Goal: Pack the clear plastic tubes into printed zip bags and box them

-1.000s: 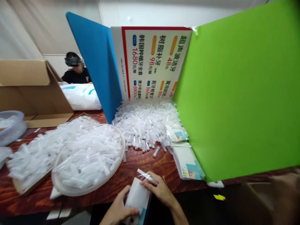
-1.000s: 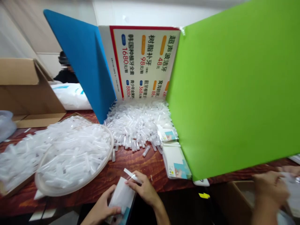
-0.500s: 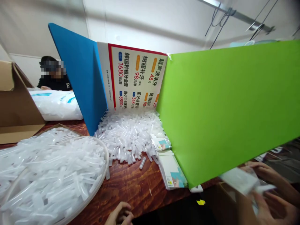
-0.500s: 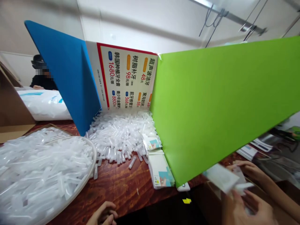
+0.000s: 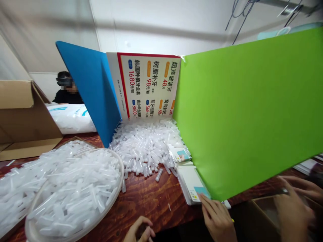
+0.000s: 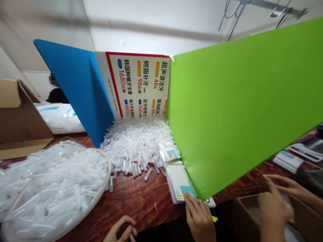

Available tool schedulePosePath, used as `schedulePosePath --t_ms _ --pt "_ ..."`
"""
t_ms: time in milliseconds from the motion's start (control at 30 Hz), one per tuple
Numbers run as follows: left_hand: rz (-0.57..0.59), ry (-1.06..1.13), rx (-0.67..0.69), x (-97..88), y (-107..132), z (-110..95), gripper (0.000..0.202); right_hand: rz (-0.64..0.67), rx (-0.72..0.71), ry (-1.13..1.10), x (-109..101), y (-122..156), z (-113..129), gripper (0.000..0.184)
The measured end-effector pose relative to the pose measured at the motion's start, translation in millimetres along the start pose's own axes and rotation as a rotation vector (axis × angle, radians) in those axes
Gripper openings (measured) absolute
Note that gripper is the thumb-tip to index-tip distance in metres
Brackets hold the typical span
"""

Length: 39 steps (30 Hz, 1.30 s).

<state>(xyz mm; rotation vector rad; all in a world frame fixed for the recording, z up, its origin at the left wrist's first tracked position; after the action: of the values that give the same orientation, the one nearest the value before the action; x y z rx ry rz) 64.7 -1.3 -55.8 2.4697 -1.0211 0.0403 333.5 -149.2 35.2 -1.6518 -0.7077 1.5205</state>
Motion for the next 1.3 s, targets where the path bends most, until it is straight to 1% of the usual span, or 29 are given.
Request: schedulePosePath --t_ms 67,100,133,167,200,233,267,300,333,400,433,467,500,533,600,667,700,733,833,867,900,933,1000,1067,1100,1133,1167,1233,1300 --pt "-0.017 0.146 -0.035 9.0 -9 -5 0.079 -0.081 0.014 -0.042 -2 -2 18 0.033" --pt "-0.043 0.231 -0.050 12.4 -14 -8 0.086 -0.086 -0.027 -0.110 2 -5 35 0.035" --pt "-0.086 0.303 -0.055 13.8 -19 -12 0.091 -0.061 -0.096 -0.208 9 -8 56 0.035" --pt "-0.148 0.338 -0.042 12.2 -24 -17 0.093 0.003 -0.190 -0.333 19 -11 79 0.031" --pt "-0.233 0.329 -0.006 6.8 -27 -23 0.091 0.071 -0.265 -0.459 31 -14 100 0.026" --pt "-0.313 0.275 0.039 -1.3 -28 -29 0.087 0.131 -0.287 -0.557 45 -19 116 0.023" --pt "-0.386 0.201 0.083 -11.5 -26 -34 0.083 0.165 -0.237 -0.608 59 -25 125 0.023" --pt "-0.436 0.127 0.118 -22.4 -22 -39 0.079 0.177 -0.114 -0.605 73 -34 127 0.026" --pt "-0.458 0.066 0.136 -33.1 -16 -43 0.076 0.187 0.056 -0.552 89 -42 123 0.028" --pt "-0.447 0.010 0.141 -51.3 0 -47 0.070 0.260 0.414 -0.351 117 -58 104 0.026" --pt "-0.423 0.006 0.134 -57.8 9 -49 0.066 0.338 0.554 -0.243 130 -64 94 0.024" --pt "-0.397 0.015 0.127 -62.4 18 -49 0.062 0.426 0.642 -0.173 141 -70 86 0.027" --pt "-0.373 0.033 0.120 -65.5 27 -50 0.059 0.493 0.681 -0.150 150 -76 81 0.028" --pt "-0.356 0.056 0.111 -67.4 34 -50 0.056 0.548 0.698 -0.149 158 -81 78 0.027" --pt "-0.334 0.104 0.102 -69.6 47 -50 0.054 0.599 0.693 -0.204 166 -86 77 0.026" --pt "-0.320 0.140 0.097 -70.8 55 -49 0.055 0.619 0.693 -0.262 167 -83 80 0.035" --pt "-0.306 0.152 0.092 -70.9 58 -48 0.055 0.619 0.728 -0.351 165 -78 84 0.039" --pt "-0.286 0.161 0.087 -70.5 61 -47 0.056 0.620 0.791 -0.499 162 -73 90 0.043" --pt "-0.205 0.172 0.051 -66.8 64 -46 0.056 0.586 1.065 -1.132 148 -55 118 0.052" --pt "-0.172 0.166 0.035 -64.9 63 -46 0.056 0.587 1.134 -1.306 142 -49 128 0.052" --pt "-0.142 0.159 0.018 -63.1 62 -45 0.057 0.609 1.173 -1.416 137 -44 138 0.050" --pt "-0.114 0.148 0.001 -61.5 61 -44 0.058 0.638 1.200 -1.479 133 -39 146 0.045" --pt "-0.078 0.112 -0.020 -60.3 58 -42 0.059 0.688 1.253 -1.530 128 -31 156 0.037" --pt "-0.061 0.069 -0.027 -61.8 55 -39 0.062 0.666 1.286 -1.540 126 -26 158 0.033" --pt "-0.054 0.048 -0.024 -63.3 54 -37 0.064 0.659 1.259 -1.549 124 -26 159 0.032" --pt "-0.043 0.029 -0.020 -64.9 54 -36 0.067 0.678 1.191 -1.564 123 -27 160 0.032" --pt "-0.026 0.014 -0.018 -66.5 55 -34 0.069 0.730 1.091 -1.578 121 -29 163 0.032" --pt "0.000 -0.026 -0.008 -70.3 58 -32 0.072 0.878 0.863 -1.576 118 -35 173 0.030" --pt "-0.015 -0.079 0.013 -75.4 61 -31 0.075 1.009 0.689 -1.556 118 -44 183 0.027"
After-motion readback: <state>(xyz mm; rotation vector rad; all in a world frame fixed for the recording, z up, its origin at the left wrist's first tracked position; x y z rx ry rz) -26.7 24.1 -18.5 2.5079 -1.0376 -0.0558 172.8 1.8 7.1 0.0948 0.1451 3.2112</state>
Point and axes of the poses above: each hand's wrist, its own y-axis away from the middle knuckle, its own x-axis out of the palm, z = x × y, the point moved 4 cm from there along -y, towards the middle knuckle, and after that the axes turned 11 degrees about -z, right-handed, at the moved point
